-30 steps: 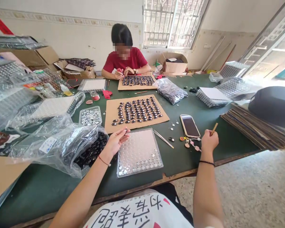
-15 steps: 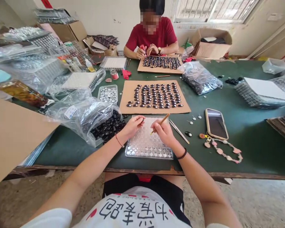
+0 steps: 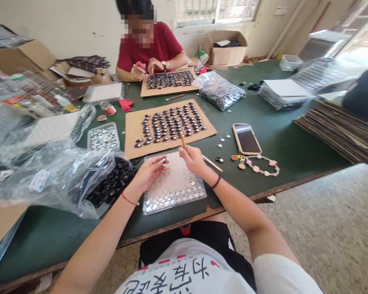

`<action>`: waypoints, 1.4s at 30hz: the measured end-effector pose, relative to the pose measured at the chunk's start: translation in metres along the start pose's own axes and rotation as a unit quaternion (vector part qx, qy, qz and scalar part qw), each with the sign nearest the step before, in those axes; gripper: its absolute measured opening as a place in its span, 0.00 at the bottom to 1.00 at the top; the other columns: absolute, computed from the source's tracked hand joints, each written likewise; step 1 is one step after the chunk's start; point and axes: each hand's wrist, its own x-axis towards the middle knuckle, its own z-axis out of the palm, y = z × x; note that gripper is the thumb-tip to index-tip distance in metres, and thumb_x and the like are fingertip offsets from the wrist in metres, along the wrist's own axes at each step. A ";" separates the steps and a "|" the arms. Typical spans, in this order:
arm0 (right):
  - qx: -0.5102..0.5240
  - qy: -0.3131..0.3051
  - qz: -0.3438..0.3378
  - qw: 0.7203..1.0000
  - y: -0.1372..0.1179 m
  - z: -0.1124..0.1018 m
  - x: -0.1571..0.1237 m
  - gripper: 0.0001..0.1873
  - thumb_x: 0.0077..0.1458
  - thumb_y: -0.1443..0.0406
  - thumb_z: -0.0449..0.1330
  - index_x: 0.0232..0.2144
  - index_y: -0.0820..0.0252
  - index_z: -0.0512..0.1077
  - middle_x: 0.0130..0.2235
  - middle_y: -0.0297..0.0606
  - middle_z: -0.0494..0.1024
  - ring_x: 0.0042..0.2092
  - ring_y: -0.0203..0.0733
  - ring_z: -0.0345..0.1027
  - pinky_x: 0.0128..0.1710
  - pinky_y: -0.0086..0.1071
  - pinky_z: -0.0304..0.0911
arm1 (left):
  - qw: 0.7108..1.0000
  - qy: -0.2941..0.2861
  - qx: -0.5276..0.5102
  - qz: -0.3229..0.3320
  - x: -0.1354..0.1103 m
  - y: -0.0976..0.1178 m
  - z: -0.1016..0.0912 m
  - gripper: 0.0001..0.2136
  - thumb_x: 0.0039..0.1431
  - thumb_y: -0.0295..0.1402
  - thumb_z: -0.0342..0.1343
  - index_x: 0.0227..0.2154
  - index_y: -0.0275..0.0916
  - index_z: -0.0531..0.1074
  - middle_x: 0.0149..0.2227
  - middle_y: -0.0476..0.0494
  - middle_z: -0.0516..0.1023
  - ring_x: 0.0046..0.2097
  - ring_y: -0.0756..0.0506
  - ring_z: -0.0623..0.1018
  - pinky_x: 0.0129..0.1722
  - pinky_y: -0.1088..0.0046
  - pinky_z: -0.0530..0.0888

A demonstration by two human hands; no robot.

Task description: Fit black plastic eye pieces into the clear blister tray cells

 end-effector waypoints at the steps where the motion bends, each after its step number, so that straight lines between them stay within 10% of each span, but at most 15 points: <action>1: -0.019 -0.013 -0.002 1.000 -0.001 0.000 0.001 0.18 0.59 0.57 0.45 0.22 0.62 0.62 0.19 0.31 0.60 0.22 0.31 0.53 0.23 0.26 0.48 | 0.999 -0.002 0.034 0.009 0.000 0.000 0.001 0.17 0.46 0.32 0.59 0.41 0.35 0.70 0.36 0.42 0.74 0.29 0.54 0.72 0.31 0.79 0.70; 8: -0.028 -0.082 0.031 0.996 -0.003 0.005 0.004 0.08 0.56 0.62 0.50 0.30 0.62 0.64 0.25 0.31 0.65 0.25 0.31 0.58 0.26 0.25 0.53 | 0.972 -0.007 0.223 0.069 -0.008 -0.002 0.016 0.19 0.45 0.35 0.59 0.42 0.34 0.71 0.33 0.42 0.75 0.26 0.51 0.72 0.28 0.75 0.71; 29: 0.112 -0.143 0.164 0.970 -0.002 0.013 -0.001 0.16 0.44 0.57 0.62 0.30 0.62 0.64 0.30 0.38 0.71 0.33 0.38 0.67 0.30 0.29 0.63 | 0.976 -0.061 0.181 0.107 -0.017 -0.007 0.016 0.16 0.55 0.38 0.49 0.43 0.37 0.71 0.33 0.41 0.76 0.27 0.49 0.73 0.28 0.74 0.71; 37: 0.079 -0.060 0.119 0.988 0.002 0.012 0.002 0.11 0.51 0.60 0.54 0.31 0.63 0.65 0.24 0.36 0.71 0.26 0.34 0.62 0.24 0.26 0.54 | 0.873 0.217 0.377 0.221 0.023 0.042 -0.045 0.14 0.54 0.37 0.50 0.39 0.36 0.71 0.34 0.43 0.75 0.32 0.50 0.72 0.33 0.76 0.68; 42: 0.091 -0.049 0.137 0.985 0.006 0.010 0.004 0.10 0.50 0.60 0.54 0.31 0.63 0.65 0.23 0.34 0.70 0.23 0.33 0.59 0.21 0.25 0.50 | 0.814 0.289 0.481 0.149 0.077 0.073 -0.092 0.06 0.49 0.30 0.54 0.29 0.33 0.72 0.30 0.42 0.75 0.33 0.48 0.72 0.36 0.74 0.66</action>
